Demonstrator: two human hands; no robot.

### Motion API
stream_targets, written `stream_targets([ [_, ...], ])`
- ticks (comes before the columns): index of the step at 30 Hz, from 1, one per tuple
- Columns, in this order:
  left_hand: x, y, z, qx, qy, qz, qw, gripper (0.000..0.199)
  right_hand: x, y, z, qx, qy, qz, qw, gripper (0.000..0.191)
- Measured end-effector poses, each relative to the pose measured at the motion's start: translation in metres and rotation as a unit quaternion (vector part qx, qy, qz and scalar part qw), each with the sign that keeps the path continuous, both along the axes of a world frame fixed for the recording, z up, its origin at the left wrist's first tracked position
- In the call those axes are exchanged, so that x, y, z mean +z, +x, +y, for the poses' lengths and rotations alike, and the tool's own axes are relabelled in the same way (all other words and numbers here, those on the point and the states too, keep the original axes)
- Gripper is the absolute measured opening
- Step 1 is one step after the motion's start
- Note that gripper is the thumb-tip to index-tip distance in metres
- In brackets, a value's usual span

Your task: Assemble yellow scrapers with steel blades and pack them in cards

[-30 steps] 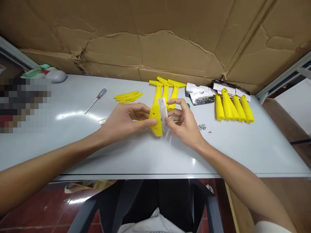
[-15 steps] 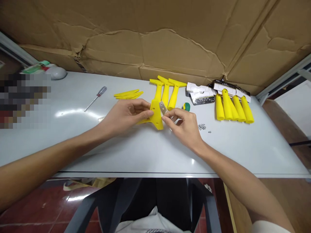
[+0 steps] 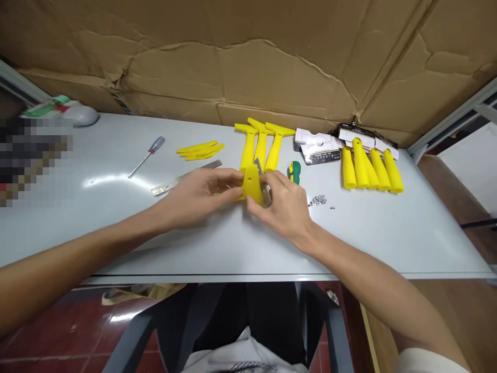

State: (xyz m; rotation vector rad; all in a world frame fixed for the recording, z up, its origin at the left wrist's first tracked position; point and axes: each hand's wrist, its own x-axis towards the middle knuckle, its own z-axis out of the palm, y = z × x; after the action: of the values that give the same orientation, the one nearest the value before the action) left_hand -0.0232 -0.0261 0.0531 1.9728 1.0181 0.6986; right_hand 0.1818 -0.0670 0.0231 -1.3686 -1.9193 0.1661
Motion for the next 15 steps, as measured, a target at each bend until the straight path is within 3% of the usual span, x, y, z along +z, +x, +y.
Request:
stream_targets([
  [3,-0.003,0.000,-0.002,0.014,0.002,0.009,1.000,0.029,-0.002,-0.005,-0.002,-0.024,0.001,-0.050,0.998,0.029],
  [7,-0.003,0.001,-0.004,0.035,-0.003,0.000,0.999,0.026,-0.003,-0.006,-0.003,-0.040,0.005,-0.040,0.998,0.032],
  [11,-0.002,0.002,-0.002,0.038,-0.028,0.000,0.999,0.024,0.003,0.002,0.001,-0.012,0.016,0.054,0.998,0.019],
  [13,-0.002,0.001,-0.001,0.048,-0.044,-0.007,0.998,0.025,0.008,0.008,0.004,0.024,-0.015,0.131,0.991,0.011],
  [15,-0.001,0.000,0.002,0.065,-0.063,-0.014,0.996,0.026,0.012,0.014,0.008,0.049,-0.074,0.216,0.972,0.016],
])
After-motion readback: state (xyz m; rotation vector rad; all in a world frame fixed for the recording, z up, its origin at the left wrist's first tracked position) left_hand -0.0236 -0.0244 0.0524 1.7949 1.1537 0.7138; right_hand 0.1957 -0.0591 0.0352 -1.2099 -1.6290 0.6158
